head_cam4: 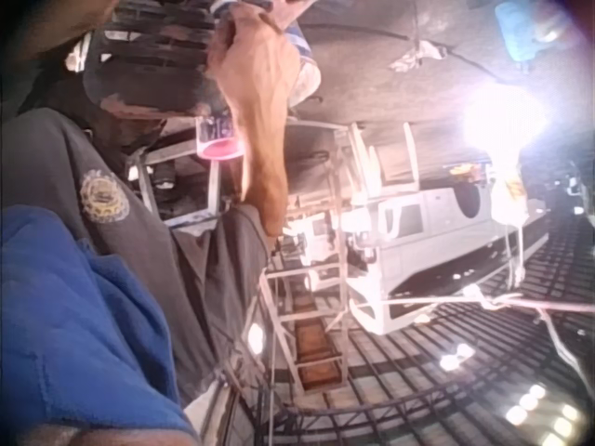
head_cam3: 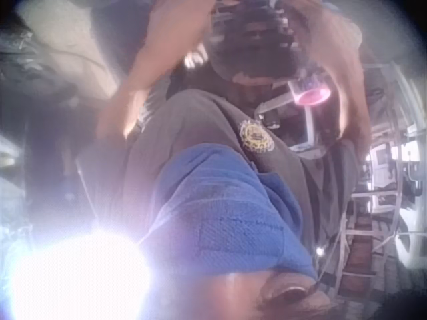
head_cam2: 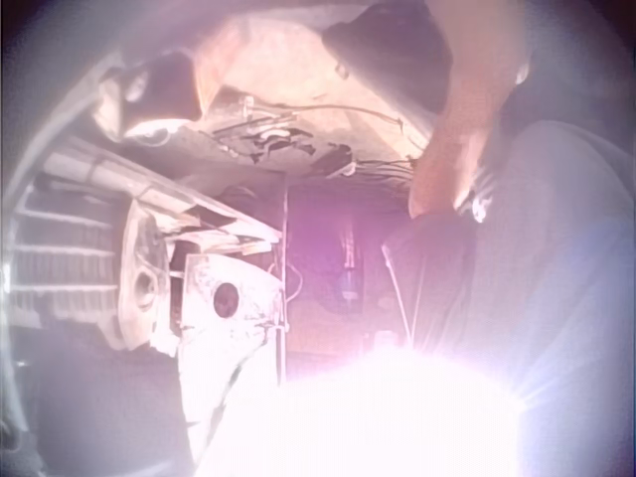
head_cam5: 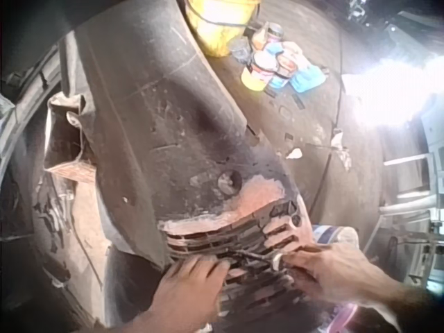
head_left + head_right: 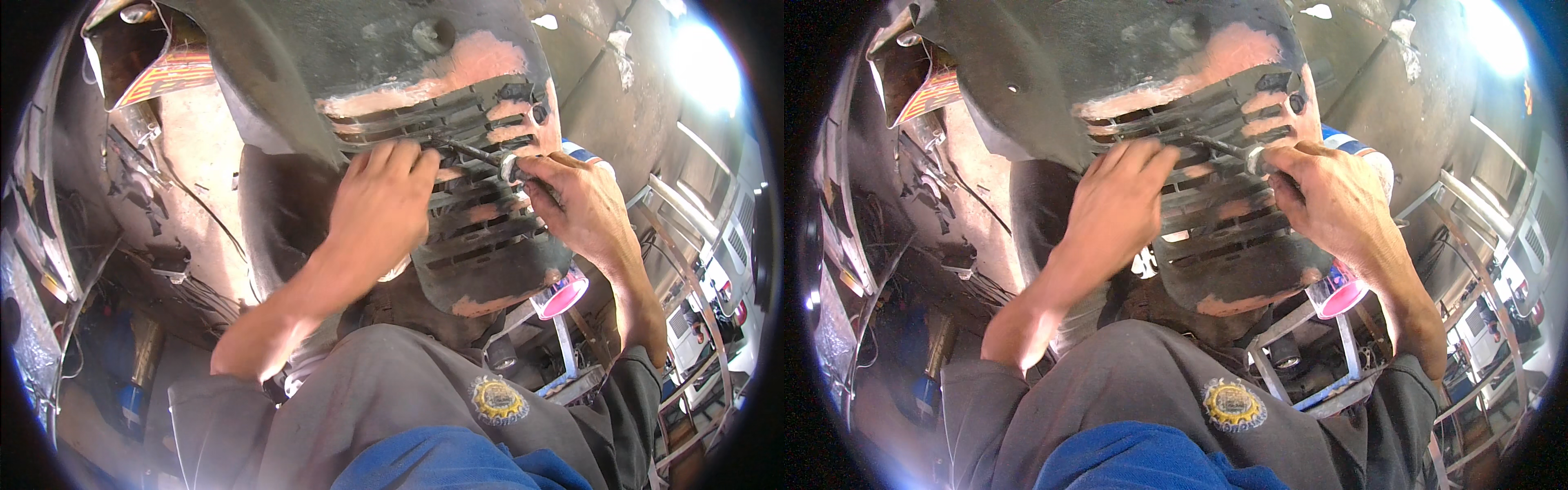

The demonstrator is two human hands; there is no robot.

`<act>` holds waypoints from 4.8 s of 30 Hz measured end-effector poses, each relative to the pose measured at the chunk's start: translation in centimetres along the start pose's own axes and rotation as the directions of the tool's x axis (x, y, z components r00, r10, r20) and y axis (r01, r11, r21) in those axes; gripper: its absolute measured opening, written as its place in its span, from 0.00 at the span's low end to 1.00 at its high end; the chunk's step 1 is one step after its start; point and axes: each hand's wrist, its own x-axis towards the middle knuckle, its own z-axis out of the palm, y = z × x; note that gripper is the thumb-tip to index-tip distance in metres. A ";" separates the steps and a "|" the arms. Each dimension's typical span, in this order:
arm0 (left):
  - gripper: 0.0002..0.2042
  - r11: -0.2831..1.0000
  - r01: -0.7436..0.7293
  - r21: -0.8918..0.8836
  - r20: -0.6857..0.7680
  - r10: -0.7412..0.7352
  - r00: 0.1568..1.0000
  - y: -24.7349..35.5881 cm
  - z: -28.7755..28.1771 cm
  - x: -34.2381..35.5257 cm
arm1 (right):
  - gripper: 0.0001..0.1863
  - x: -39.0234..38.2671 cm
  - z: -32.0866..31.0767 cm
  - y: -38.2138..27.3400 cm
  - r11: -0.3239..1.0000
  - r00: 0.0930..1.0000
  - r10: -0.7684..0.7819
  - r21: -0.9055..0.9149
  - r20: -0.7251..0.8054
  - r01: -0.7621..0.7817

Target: The person holds a gray plastic vent-like part and uses a soldering iron to apply heat to its slats. They then insert small metal pins into the slats and use pliers to cut a piece of mesh material, which they place over the part.

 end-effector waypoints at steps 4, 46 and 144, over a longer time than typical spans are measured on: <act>0.13 0.782 0.300 -0.547 0.099 -0.295 0.950 0.4 -2.5 -5.1 | 0.10 0.0 0.3 0.6 0.999 1.000 -0.019 -0.042 -0.025 0.018; 0.42 -0.889 0.083 -0.451 0.579 -0.220 0.785 -5.0 10.4 1.1 | 0.16 2.1 -1.7 0.9 0.992 0.995 0.095 0.078 0.019 -0.096; 0.46 -0.897 0.099 -0.431 0.630 -0.221 0.744 -4.2 8.9 1.7 | 0.20 5.6 -2.1 3.6 0.996 0.991 0.082 -0.038 0.105 -0.079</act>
